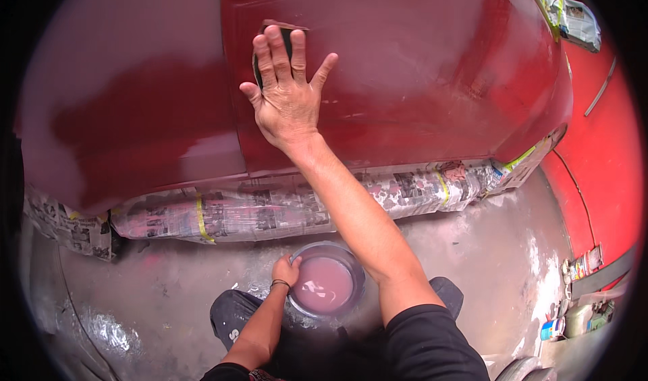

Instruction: The person is sanding a red car door with a sanding block and water. They repeatedly dip the sanding block into a bucket of water and rub the surface of the door in circular and linear motions. The door is partially covered with newspaper and tape to protect adjacent areas.

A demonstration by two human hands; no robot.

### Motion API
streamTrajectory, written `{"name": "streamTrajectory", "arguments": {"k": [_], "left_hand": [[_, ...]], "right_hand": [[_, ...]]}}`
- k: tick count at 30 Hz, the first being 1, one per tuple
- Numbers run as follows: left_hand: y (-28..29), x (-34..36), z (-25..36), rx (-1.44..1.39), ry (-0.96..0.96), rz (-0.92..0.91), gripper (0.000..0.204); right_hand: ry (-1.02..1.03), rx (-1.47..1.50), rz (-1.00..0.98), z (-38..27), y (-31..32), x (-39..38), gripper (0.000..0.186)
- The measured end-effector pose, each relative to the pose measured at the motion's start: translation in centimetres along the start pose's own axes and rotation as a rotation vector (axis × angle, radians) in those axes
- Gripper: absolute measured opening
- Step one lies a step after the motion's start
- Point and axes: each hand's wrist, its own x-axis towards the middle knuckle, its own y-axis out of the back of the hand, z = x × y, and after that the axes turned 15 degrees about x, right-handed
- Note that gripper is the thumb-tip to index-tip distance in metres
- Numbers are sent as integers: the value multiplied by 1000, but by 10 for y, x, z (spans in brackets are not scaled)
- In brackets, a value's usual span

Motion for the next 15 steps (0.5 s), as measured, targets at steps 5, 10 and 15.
{"name": "streamTrajectory", "arguments": {"k": [5,10,15], "left_hand": [[-1,11,1,33,-21,3,42],[-6,16,10,34,-45,20,43],[-1,13,6,87,-8,1,46]], "right_hand": [[-210,49,218,147,66,-10,68],[-591,205,412,151,61,-9,76],[-114,226,-93,-1,-19,-64,70]]}}
